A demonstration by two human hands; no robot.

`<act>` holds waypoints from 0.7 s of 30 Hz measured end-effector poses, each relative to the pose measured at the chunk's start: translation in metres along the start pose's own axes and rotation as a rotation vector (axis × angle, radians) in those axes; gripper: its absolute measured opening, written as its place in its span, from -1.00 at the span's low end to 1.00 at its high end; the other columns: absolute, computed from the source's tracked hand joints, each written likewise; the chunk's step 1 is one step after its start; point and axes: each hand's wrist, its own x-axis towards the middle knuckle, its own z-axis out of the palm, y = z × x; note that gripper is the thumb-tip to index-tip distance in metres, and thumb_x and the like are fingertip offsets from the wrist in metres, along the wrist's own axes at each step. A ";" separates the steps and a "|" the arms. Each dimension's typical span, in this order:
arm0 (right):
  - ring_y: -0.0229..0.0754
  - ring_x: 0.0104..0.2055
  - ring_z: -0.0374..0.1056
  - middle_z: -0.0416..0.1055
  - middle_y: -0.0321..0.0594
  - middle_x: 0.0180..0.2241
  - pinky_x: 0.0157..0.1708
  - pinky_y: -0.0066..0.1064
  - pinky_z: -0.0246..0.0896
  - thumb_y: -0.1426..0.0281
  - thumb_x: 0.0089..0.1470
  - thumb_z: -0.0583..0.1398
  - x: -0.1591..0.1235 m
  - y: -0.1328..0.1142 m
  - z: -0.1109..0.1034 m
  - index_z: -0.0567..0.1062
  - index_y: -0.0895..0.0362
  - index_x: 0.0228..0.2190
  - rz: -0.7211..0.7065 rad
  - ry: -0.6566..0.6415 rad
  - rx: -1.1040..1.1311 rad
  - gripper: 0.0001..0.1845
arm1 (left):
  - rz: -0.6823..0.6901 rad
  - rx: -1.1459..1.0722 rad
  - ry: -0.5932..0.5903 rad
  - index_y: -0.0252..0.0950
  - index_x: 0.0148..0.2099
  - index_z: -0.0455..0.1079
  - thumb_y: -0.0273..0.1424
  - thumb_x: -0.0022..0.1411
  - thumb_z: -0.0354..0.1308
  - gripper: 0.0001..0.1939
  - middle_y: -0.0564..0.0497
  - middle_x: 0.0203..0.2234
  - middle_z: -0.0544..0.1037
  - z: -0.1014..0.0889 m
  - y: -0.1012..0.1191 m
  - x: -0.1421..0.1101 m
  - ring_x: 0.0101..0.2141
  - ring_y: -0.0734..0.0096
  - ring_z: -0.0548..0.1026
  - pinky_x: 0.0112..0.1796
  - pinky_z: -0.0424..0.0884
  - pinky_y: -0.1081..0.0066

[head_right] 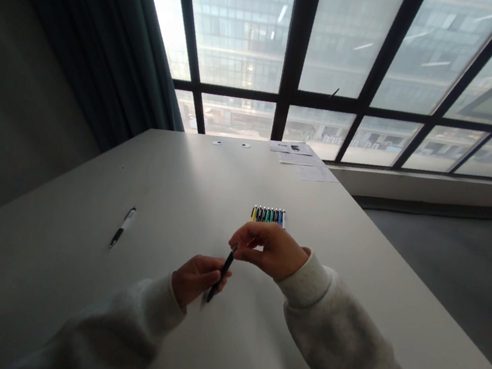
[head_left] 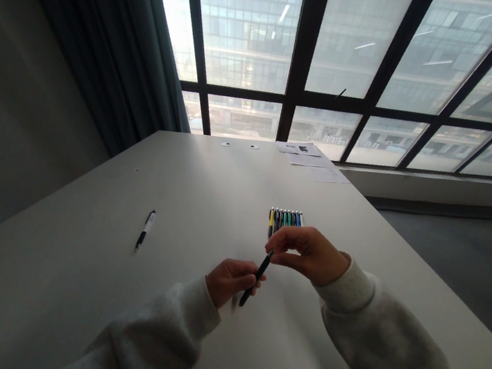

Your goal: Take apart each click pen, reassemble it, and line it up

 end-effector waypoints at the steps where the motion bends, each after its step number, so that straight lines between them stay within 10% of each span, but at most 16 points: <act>1: -0.20 -0.35 0.42 0.49 -0.17 -0.41 -0.28 -0.31 0.38 0.30 -0.02 0.34 0.000 0.000 -0.001 0.50 0.21 -0.33 0.010 -0.010 0.003 -0.75 | 0.002 0.006 -0.006 -0.43 -0.27 0.59 -0.17 0.00 0.36 -0.61 -0.06 -0.51 0.47 0.000 0.000 0.000 -0.53 0.46 0.40 -0.44 0.34 0.40; 12: -0.41 -0.65 -0.13 -0.07 -0.48 -0.74 -0.63 -0.46 -0.19 0.13 0.10 0.23 0.004 -0.002 0.010 0.18 0.15 -0.74 -0.031 0.016 -0.400 -0.43 | -0.048 0.029 -0.023 -0.43 -0.25 0.58 -0.16 -0.01 0.36 -0.59 -0.04 -0.53 0.46 0.000 0.002 -0.001 -0.55 0.50 0.37 -0.51 0.26 0.46; 18: -0.28 -0.45 0.28 0.42 -0.25 -0.45 -0.45 -0.46 0.18 0.20 0.15 0.20 -0.001 -0.007 -0.003 0.44 0.18 -0.17 -0.055 0.026 -0.240 -0.68 | -0.078 -0.045 0.066 -0.46 -0.29 0.57 -0.14 -0.07 0.39 -0.55 -0.01 -0.59 0.42 0.004 0.003 -0.001 -0.60 0.55 0.32 -0.56 0.17 0.49; 21: -0.27 -0.43 0.31 0.44 -0.21 -0.44 -0.42 -0.45 0.20 0.26 0.16 0.19 -0.001 -0.006 -0.005 0.48 0.19 -0.31 -0.074 -0.015 -0.283 -0.78 | -0.085 -0.051 0.079 -0.46 -0.31 0.56 -0.14 -0.10 0.41 -0.55 0.00 -0.60 0.42 0.004 0.004 -0.001 -0.61 0.56 0.30 -0.57 0.15 0.49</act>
